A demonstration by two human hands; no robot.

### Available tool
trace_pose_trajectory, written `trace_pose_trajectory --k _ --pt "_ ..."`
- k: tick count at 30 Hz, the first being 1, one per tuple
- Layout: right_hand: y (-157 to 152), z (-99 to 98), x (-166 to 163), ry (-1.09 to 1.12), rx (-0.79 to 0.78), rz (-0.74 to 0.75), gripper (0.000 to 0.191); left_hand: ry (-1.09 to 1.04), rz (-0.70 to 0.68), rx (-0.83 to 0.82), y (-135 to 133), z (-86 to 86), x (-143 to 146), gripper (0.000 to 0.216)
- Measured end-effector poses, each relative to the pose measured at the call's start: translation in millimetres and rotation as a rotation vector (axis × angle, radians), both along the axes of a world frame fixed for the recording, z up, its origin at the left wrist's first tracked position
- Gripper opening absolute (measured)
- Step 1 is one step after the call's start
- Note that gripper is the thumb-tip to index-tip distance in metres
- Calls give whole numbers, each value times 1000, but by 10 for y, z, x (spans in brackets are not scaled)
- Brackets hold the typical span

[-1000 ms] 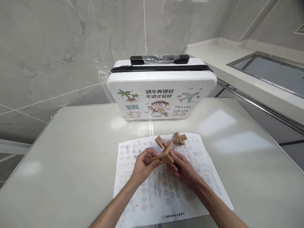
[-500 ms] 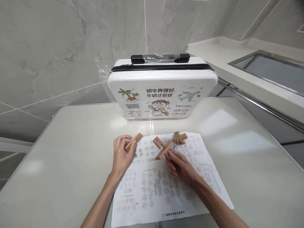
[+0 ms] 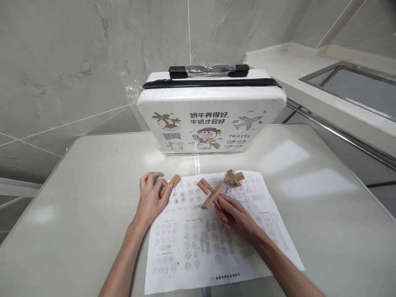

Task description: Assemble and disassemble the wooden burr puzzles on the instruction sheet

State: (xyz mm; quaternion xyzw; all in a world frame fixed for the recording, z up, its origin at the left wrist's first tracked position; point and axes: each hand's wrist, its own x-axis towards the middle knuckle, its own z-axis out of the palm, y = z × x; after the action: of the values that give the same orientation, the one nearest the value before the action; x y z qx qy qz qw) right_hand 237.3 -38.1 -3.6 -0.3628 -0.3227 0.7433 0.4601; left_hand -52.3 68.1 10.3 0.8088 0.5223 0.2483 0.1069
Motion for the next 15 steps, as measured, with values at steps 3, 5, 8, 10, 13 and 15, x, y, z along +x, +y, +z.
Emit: trace_pose_trajectory --k 3,5,8,10,13,15 --pt "-4 -7 2 5 -6 7 36 69 -64 7 2 55 -37 25" --pt "-7 -3 4 1 -8 9 36 97 -87 25 3 89 -50 27" --pt "-10 11 6 -7 -11 4 36 105 -85 64 8 106 -59 27" --pt "-10 16 7 -7 -9 6 36 98 -71 77 11 95 -61 25" --pt "-7 9 8 -9 -6 12 36 94 -40 94 12 62 -65 23" --pt "-6 1 7 -14 -6 12 37 95 -23 105 15 42 -70 23"
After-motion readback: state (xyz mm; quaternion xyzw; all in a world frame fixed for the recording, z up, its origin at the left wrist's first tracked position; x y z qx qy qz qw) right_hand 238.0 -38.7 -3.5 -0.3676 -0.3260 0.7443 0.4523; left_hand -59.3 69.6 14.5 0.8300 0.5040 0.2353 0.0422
